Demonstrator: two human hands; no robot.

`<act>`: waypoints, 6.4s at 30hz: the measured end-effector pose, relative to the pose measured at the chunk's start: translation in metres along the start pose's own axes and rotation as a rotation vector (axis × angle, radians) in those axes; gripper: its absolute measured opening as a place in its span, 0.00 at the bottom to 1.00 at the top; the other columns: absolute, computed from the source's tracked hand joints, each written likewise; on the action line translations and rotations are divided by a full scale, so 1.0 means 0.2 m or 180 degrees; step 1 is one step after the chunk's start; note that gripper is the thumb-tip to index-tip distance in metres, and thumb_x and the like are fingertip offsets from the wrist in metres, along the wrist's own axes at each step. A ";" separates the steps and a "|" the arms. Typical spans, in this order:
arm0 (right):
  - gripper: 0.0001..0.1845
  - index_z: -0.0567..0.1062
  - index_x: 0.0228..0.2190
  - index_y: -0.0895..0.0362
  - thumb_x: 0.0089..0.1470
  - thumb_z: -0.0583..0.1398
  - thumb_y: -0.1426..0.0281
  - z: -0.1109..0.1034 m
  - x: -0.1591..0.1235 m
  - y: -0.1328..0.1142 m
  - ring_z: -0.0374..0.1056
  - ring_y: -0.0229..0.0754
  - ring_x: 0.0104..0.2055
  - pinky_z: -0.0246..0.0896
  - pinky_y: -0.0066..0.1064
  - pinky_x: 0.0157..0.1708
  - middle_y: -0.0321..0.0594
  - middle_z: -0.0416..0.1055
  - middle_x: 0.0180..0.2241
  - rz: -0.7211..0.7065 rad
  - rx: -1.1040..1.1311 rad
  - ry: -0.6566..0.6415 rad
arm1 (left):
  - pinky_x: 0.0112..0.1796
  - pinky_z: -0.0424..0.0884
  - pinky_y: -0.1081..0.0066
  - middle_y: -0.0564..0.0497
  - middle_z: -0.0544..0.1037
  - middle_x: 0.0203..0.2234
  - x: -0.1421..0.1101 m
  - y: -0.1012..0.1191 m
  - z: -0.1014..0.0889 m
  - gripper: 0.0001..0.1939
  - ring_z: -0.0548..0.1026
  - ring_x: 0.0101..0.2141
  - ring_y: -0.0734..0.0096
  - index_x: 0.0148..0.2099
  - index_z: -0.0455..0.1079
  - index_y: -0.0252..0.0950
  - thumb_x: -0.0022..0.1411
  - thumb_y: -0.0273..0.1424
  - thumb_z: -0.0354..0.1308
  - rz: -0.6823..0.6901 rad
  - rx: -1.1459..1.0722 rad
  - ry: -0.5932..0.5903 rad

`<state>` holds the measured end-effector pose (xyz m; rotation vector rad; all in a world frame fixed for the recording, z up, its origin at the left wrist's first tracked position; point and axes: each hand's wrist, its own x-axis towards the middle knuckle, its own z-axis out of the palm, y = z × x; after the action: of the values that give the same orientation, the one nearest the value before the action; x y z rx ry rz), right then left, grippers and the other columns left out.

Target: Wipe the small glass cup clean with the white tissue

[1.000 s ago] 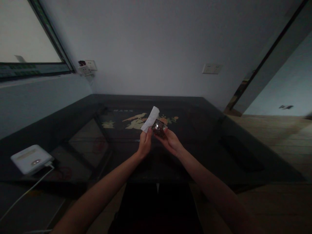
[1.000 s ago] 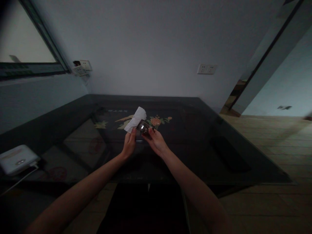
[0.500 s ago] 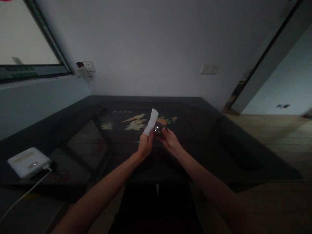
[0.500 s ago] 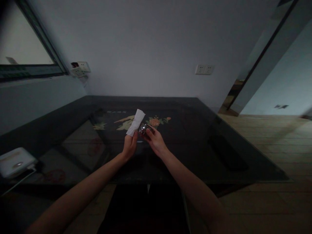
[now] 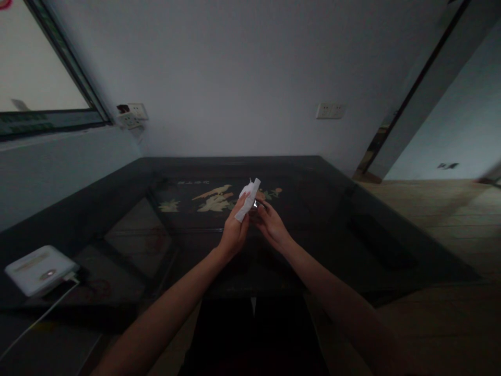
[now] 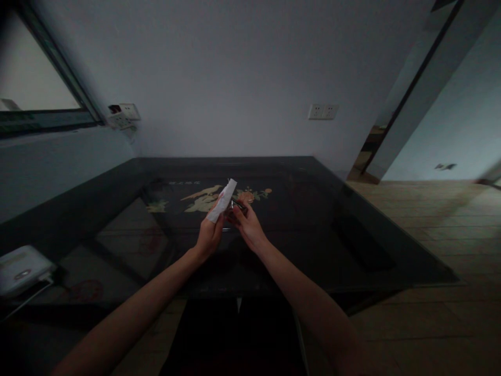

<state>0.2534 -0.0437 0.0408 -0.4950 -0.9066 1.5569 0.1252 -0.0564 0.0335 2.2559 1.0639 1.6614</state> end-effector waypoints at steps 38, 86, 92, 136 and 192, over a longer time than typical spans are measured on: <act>0.25 0.74 0.40 0.52 0.36 0.71 0.66 -0.04 0.04 -0.01 0.71 0.42 0.44 0.64 0.37 0.50 0.36 0.75 0.41 -0.0042 -0.0115 0.0019 | 0.60 0.55 0.61 0.43 0.70 0.54 -0.03 -0.01 0.00 0.23 0.61 0.60 0.63 0.59 0.63 0.35 0.67 0.39 0.44 -0.0435 -0.0393 0.0200; 0.29 0.75 0.38 0.53 0.29 0.73 0.69 -0.01 0.01 -0.04 0.70 0.43 0.42 0.61 0.40 0.51 0.37 0.75 0.38 -0.0156 -0.0769 0.0250 | 0.59 0.57 0.62 0.42 0.74 0.51 0.04 -0.01 -0.04 0.28 0.66 0.56 0.59 0.53 0.69 0.32 0.63 0.48 0.47 -0.0944 -0.0824 0.0570; 0.31 0.74 0.40 0.52 0.30 0.72 0.69 -0.01 0.01 -0.04 0.70 0.43 0.44 0.62 0.40 0.51 0.37 0.75 0.40 -0.0157 -0.0833 0.0169 | 0.57 0.60 0.60 0.43 0.75 0.49 0.05 -0.05 -0.03 0.25 0.69 0.53 0.58 0.52 0.69 0.31 0.63 0.45 0.49 -0.1818 -0.1318 0.0802; 0.28 0.76 0.42 0.55 0.35 0.71 0.66 -0.04 0.03 -0.04 0.73 0.44 0.42 0.64 0.40 0.50 0.39 0.76 0.41 0.0108 -0.0467 -0.0202 | 0.61 0.52 0.63 0.46 0.69 0.55 0.01 -0.02 0.00 0.25 0.60 0.60 0.62 0.56 0.66 0.37 0.64 0.46 0.49 -0.1416 -0.1396 0.1144; 0.27 0.76 0.38 0.54 0.34 0.71 0.59 -0.02 0.02 -0.06 0.72 0.45 0.43 0.64 0.40 0.49 0.40 0.76 0.41 -0.0113 -0.0460 0.0105 | 0.63 0.49 0.64 0.48 0.67 0.58 -0.04 0.03 0.03 0.25 0.56 0.62 0.62 0.57 0.66 0.38 0.63 0.46 0.49 -0.1288 -0.1208 0.0723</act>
<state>0.2643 -0.0389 0.0484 -0.6027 -1.0020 1.4536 0.1313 -0.0638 0.0273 1.5320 1.0527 1.7803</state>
